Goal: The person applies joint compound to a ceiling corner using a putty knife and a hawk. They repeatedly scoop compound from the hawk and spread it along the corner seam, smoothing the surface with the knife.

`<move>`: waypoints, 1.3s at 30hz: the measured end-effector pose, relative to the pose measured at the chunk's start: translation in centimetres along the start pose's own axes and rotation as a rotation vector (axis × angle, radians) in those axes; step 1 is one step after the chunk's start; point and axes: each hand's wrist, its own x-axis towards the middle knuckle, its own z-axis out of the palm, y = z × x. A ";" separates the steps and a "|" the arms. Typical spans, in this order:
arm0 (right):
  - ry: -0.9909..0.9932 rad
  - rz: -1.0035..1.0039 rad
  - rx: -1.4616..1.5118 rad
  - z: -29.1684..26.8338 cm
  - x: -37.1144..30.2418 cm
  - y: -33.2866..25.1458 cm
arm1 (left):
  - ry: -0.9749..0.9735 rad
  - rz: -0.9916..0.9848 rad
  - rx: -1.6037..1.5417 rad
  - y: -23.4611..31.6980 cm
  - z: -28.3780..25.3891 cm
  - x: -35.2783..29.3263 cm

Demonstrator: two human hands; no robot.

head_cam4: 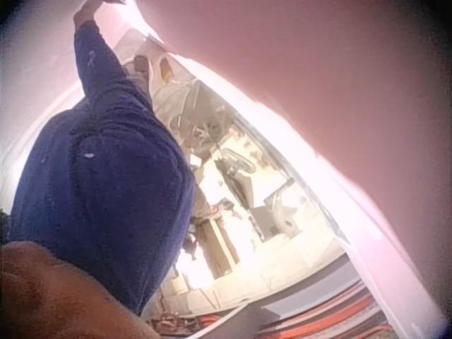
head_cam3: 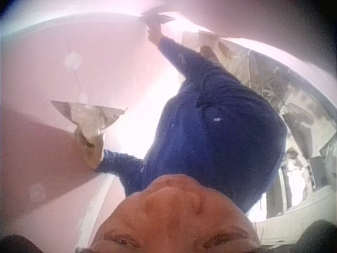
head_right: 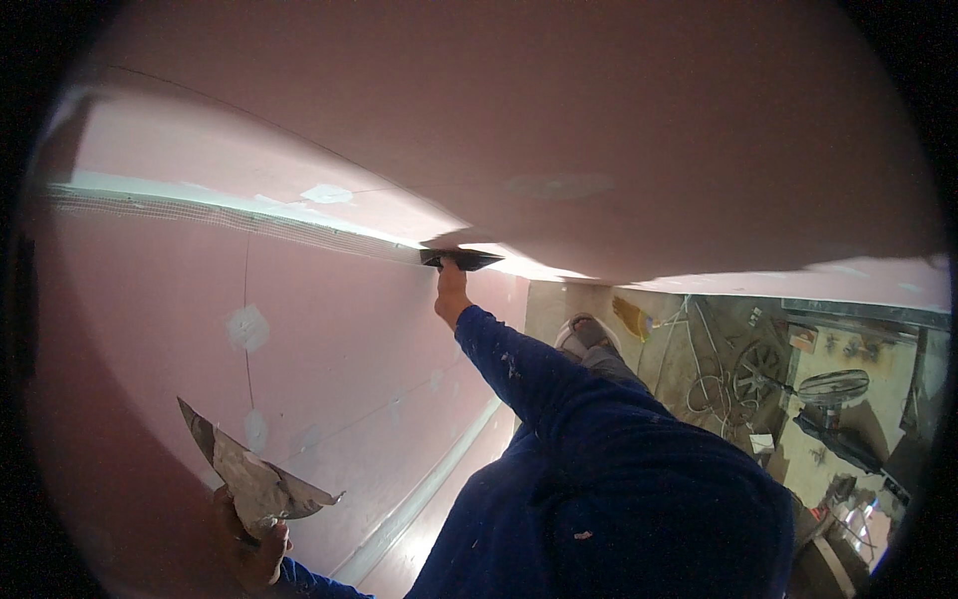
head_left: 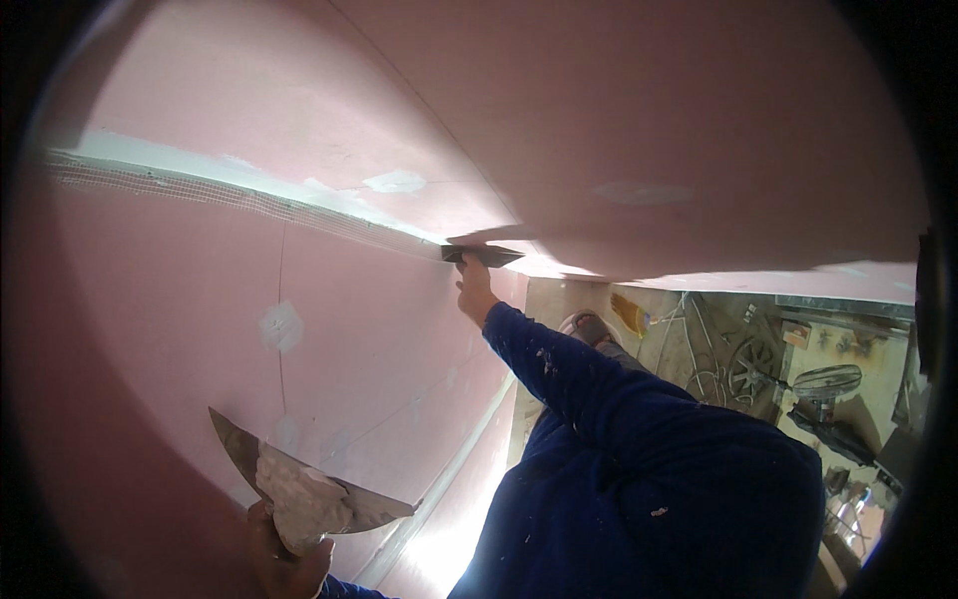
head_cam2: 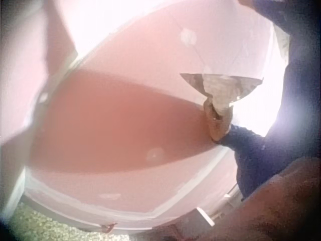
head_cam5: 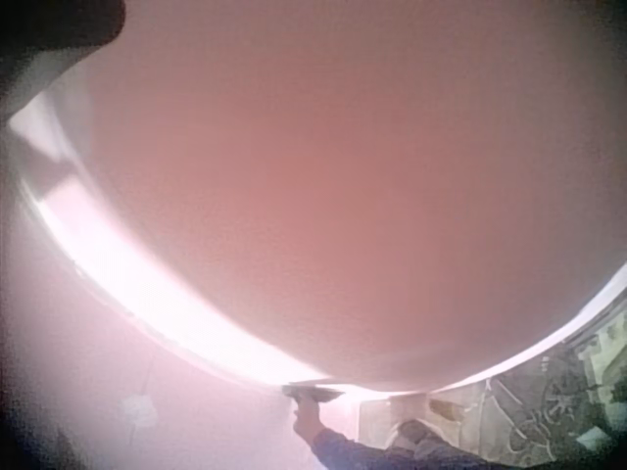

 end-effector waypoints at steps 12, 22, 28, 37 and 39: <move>0.146 0.073 0.182 -3.0 -1.9 2.4 | 0.039 0.014 -0.087 -0.8 0.1 0.1; 0.133 0.040 0.211 -1.1 1.0 2.9 | 0.006 0.000 -0.017 -1.9 -0.9 -0.2; 0.019 0.024 0.150 -0.9 1.9 2.5 | 0.098 -0.025 -0.179 -2.3 0.1 -0.3; -0.005 -0.064 0.031 1.8 -1.9 0.8 | 0.051 -0.084 -0.166 -0.1 0.6 0.5; -0.020 -0.074 0.033 3.1 -3.9 -0.2 | 0.003 -0.130 -0.184 0.3 0.3 0.7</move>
